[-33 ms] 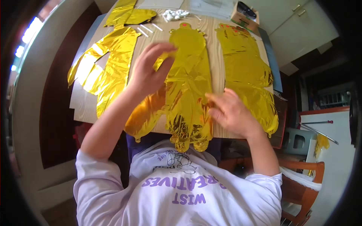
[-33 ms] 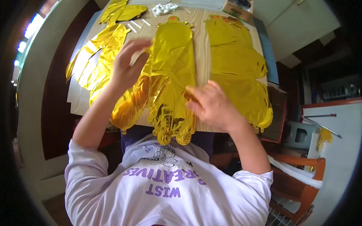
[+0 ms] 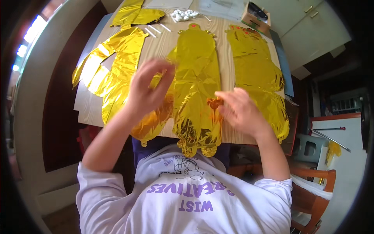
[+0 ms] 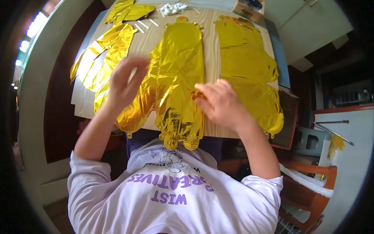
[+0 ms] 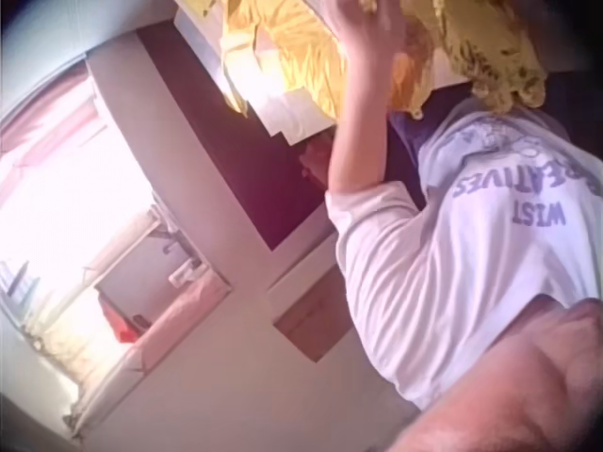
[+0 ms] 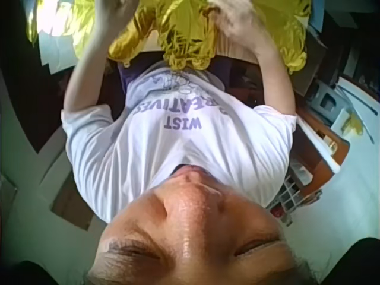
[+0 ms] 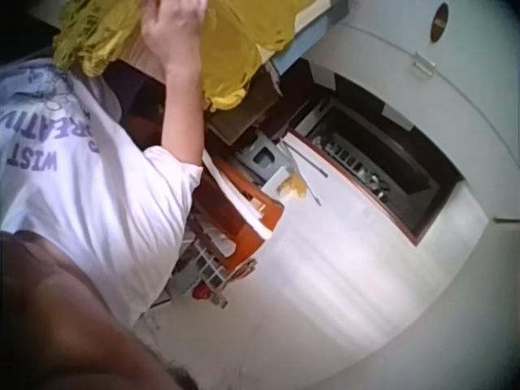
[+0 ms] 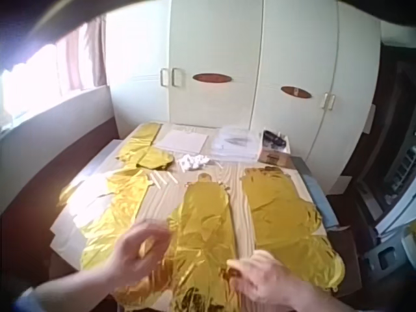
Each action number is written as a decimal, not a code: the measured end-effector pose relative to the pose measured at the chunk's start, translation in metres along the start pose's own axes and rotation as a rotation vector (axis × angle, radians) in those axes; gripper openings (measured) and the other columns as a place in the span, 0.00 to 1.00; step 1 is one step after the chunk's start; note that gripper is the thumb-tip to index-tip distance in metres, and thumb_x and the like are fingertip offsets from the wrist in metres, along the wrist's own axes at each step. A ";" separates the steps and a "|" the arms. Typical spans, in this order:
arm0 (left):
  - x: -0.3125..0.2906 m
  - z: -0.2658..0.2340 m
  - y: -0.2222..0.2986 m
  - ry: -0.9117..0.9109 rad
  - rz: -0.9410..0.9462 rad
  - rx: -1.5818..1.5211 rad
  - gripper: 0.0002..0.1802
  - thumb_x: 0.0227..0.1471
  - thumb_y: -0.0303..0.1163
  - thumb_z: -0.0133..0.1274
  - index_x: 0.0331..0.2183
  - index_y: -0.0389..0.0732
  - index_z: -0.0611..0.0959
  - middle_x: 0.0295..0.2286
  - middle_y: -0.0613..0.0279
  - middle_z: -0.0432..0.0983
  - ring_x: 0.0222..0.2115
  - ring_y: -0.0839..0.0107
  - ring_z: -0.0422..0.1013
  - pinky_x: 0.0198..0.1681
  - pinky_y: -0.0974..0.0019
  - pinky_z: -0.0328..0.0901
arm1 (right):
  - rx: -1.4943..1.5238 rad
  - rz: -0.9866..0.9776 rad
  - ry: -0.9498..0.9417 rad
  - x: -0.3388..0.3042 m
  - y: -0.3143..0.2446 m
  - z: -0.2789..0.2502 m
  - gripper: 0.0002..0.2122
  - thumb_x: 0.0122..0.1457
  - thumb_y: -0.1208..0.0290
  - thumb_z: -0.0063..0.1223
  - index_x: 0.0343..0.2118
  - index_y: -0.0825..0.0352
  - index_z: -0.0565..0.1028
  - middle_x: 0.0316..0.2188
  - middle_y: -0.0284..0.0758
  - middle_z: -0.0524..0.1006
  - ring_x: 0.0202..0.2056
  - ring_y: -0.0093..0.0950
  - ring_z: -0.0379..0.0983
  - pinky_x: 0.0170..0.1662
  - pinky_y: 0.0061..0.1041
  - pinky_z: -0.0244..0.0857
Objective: Folding and organizing gold Mylar balloons into packaging sleeves.
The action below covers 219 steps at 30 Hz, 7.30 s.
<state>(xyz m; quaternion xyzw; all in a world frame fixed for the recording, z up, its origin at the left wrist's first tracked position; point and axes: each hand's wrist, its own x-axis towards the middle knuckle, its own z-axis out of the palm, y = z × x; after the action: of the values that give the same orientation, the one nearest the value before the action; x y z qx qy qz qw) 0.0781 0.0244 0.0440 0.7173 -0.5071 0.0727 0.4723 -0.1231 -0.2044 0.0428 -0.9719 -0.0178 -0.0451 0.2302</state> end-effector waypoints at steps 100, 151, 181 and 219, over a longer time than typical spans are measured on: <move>0.000 0.038 -0.067 -0.309 0.128 0.335 0.19 0.55 0.38 0.59 0.47 0.40 0.81 0.50 0.55 0.75 0.54 0.55 0.69 0.61 0.46 0.59 | -0.260 -0.096 0.083 0.011 -0.109 0.100 0.30 0.51 0.59 0.65 0.53 0.73 0.73 0.57 0.47 0.70 0.52 0.41 0.65 0.49 0.38 0.60; -0.003 0.039 -0.041 -0.513 -0.173 0.336 0.44 0.59 0.57 0.50 0.62 0.30 0.66 0.64 0.40 0.57 0.66 0.47 0.54 0.67 0.42 0.46 | -0.651 -0.031 -0.271 0.515 0.179 -0.009 0.11 0.47 0.76 0.58 0.35 0.67 0.82 0.38 0.48 0.81 0.43 0.46 0.79 0.46 0.41 0.73; -0.001 0.026 -0.036 -0.422 -0.290 0.131 0.48 0.61 0.58 0.46 0.68 0.34 0.51 0.68 0.37 0.41 0.69 0.45 0.41 0.70 0.45 0.36 | 0.404 -0.109 0.668 0.347 0.020 -0.056 0.03 0.60 0.77 0.53 0.33 0.70 0.72 0.24 0.38 0.80 0.28 0.31 0.82 0.32 0.27 0.76; -0.012 -0.117 -0.195 -0.126 -0.372 0.533 0.38 0.45 0.50 0.66 0.55 0.41 0.77 0.58 0.45 0.66 0.61 0.48 0.60 0.64 0.50 0.56 | -0.118 0.114 -0.147 0.070 0.008 0.014 0.29 0.61 0.60 0.57 0.63 0.65 0.67 0.68 0.43 0.60 0.69 0.42 0.51 0.71 0.46 0.41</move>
<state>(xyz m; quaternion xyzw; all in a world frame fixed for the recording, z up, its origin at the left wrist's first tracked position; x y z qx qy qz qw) 0.2715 0.1275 -0.0169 0.8989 -0.3589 0.0710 0.2412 -0.0514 -0.2037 0.0335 -0.9839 0.0233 0.0386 0.1730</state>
